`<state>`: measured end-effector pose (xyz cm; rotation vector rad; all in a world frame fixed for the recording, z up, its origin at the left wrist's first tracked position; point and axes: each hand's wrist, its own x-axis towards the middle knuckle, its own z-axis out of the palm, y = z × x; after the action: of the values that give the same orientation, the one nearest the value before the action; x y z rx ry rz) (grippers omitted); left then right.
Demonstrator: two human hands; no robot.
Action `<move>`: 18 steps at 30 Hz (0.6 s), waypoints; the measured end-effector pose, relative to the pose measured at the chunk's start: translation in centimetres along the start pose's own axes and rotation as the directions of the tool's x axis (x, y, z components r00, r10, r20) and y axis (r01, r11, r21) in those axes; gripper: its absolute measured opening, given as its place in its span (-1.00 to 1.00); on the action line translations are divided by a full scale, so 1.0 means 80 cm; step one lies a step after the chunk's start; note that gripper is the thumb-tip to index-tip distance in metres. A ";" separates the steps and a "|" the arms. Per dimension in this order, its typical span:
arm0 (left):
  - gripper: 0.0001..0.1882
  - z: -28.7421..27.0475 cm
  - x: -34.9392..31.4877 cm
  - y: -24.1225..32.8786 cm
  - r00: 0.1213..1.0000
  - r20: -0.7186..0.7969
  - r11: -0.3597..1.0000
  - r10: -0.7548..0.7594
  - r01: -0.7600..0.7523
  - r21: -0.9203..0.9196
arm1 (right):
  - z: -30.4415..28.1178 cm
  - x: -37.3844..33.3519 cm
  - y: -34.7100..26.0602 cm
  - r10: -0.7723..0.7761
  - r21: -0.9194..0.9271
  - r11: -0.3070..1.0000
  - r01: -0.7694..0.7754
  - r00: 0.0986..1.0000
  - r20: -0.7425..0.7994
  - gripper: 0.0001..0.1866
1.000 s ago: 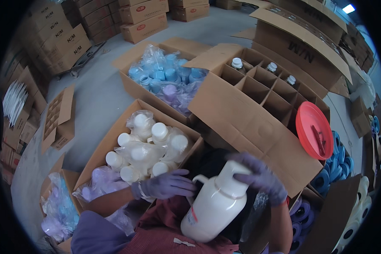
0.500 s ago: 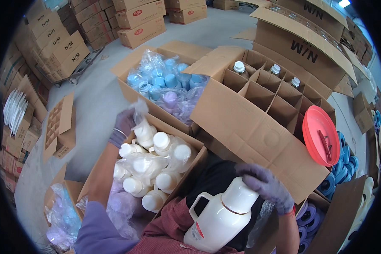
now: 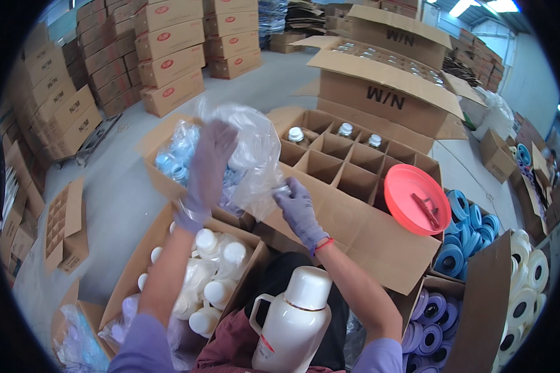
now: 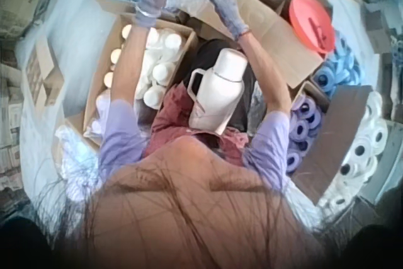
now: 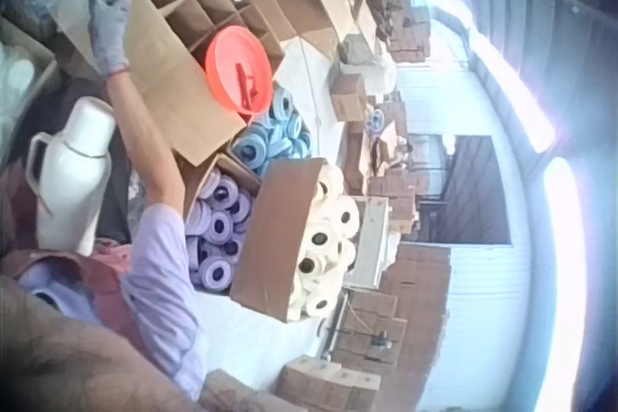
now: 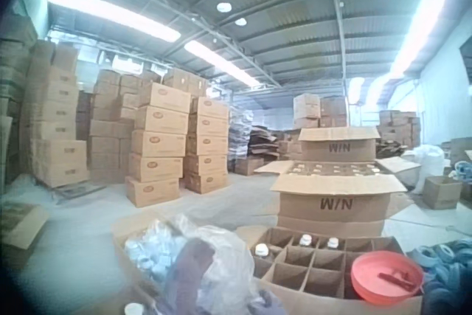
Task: The person assembles thermos flasks by inserting stainless steel inner bottles into white plastic outer shells, then screwing on lids. They handle multiple units one at a time, placing completed thermoses into a cardboard box.
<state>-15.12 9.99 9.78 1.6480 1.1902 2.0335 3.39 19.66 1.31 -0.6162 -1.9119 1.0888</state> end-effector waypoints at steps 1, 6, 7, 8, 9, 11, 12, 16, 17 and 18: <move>-0.21 0.020 -0.038 -0.004 0.990 0.048 0.915 0.133 -0.141 0.377 | -0.010 -0.001 0.002 0.163 0.276 0.949 -0.153 0.986 -0.014 -0.75; -0.50 0.085 -0.152 -0.090 0.935 -0.317 0.809 -0.157 0.306 0.502 | -0.069 -0.058 0.010 0.305 0.351 0.882 -0.314 0.949 0.083 -0.87; -0.54 0.079 -0.164 -0.111 0.862 -0.367 0.865 -0.349 0.447 0.229 | -0.077 -0.075 0.004 0.308 -0.027 0.951 -0.308 0.951 -0.003 -0.83; -0.58 0.075 -0.175 -0.119 0.695 -0.314 0.727 -0.647 0.439 -0.528 | -0.094 -0.097 0.014 0.175 -0.267 0.945 -0.187 0.982 -0.067 -0.83; -0.57 0.073 -0.189 -0.107 0.856 -0.281 0.895 -0.433 0.372 -0.247 | -0.117 -0.125 0.028 0.036 -0.497 0.864 -0.077 0.995 -0.092 -0.83; -0.56 0.087 -0.222 -0.055 0.899 -0.045 0.894 -0.436 0.427 -0.134 | -0.143 -0.183 0.040 -0.038 -0.630 0.773 -0.074 0.986 -0.163 -0.85; -0.55 0.098 -0.237 -0.022 0.786 0.108 0.742 -0.609 0.612 -0.274 | -0.150 -0.211 0.038 0.034 -0.551 0.817 -0.170 0.968 -0.249 -0.86; -0.58 0.088 -0.277 0.022 0.751 0.266 0.796 -0.605 0.577 0.181 | -0.125 -0.306 -0.031 0.198 -0.161 0.943 -0.292 0.878 -0.435 -0.86; -0.59 0.081 -0.289 0.021 0.888 0.256 0.923 -0.383 0.377 0.074 | -0.112 -0.332 -0.058 0.147 -0.188 0.953 -0.238 0.904 -0.401 -0.82; -0.59 0.078 -0.302 0.023 0.881 0.228 0.908 -0.414 0.418 0.033 | -0.101 -0.356 -0.080 0.105 -0.202 0.961 -0.189 0.925 -0.365 -0.78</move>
<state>-1.20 -4.29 -5.38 1.4192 1.3032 1.5401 25.36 -0.76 -2.81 -1.0313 -1.7080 0.7816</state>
